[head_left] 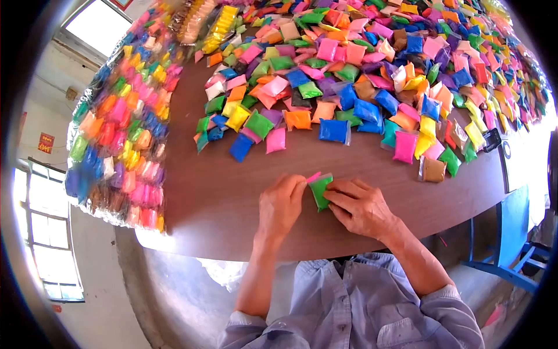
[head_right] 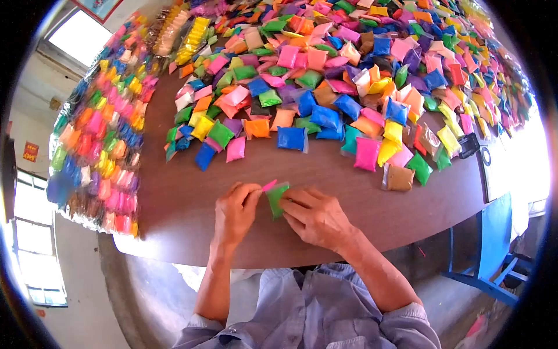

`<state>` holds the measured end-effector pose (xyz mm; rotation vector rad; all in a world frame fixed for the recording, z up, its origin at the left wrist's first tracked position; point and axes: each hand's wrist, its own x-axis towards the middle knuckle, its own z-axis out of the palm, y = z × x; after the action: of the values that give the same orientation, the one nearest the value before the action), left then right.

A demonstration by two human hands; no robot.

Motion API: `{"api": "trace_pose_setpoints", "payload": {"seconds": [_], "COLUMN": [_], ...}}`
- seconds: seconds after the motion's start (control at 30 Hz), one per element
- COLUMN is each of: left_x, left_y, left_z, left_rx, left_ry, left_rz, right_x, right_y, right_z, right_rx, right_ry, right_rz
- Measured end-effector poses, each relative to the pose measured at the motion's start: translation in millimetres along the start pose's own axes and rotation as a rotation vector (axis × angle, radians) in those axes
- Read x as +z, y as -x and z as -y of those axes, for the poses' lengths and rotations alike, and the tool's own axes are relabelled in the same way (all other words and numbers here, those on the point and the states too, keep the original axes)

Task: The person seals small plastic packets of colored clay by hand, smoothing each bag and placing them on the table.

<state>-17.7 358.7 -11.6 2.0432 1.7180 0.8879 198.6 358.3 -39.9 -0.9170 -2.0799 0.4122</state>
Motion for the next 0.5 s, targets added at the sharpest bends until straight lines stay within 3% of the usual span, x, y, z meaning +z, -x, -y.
{"api": "trace_pose_setpoints", "payload": {"seconds": [0.07, 0.13, 0.37, 0.43, 0.5], "left_x": [-0.4, 4.7, 7.2, 11.2, 9.3], "left_y": [0.1, 2.3, -11.0, -8.9, -11.0], "left_z": [-5.3, -8.4, 0.6, -7.3, -11.0], "left_rx": [-0.021, 0.093, 0.024, 0.083, 0.076], "left_ry": [0.036, -0.02, -0.046, 0.093, 0.002], "left_rz": [0.045, 0.04, 0.008, 0.063, 0.092], "right_x": [0.9, 0.1, 1.0, 1.8, 2.5], "right_y": [1.8, 1.5, 2.5, 2.7, 2.6], "right_z": [0.1, 0.9, -1.5, -1.8, -1.6], "right_rx": [-0.017, -0.022, -0.048, -0.044, -0.039], "right_ry": [0.018, 0.015, 0.028, 0.019, 0.012], "right_rz": [0.021, 0.035, 0.039, 0.044, 0.048]}}
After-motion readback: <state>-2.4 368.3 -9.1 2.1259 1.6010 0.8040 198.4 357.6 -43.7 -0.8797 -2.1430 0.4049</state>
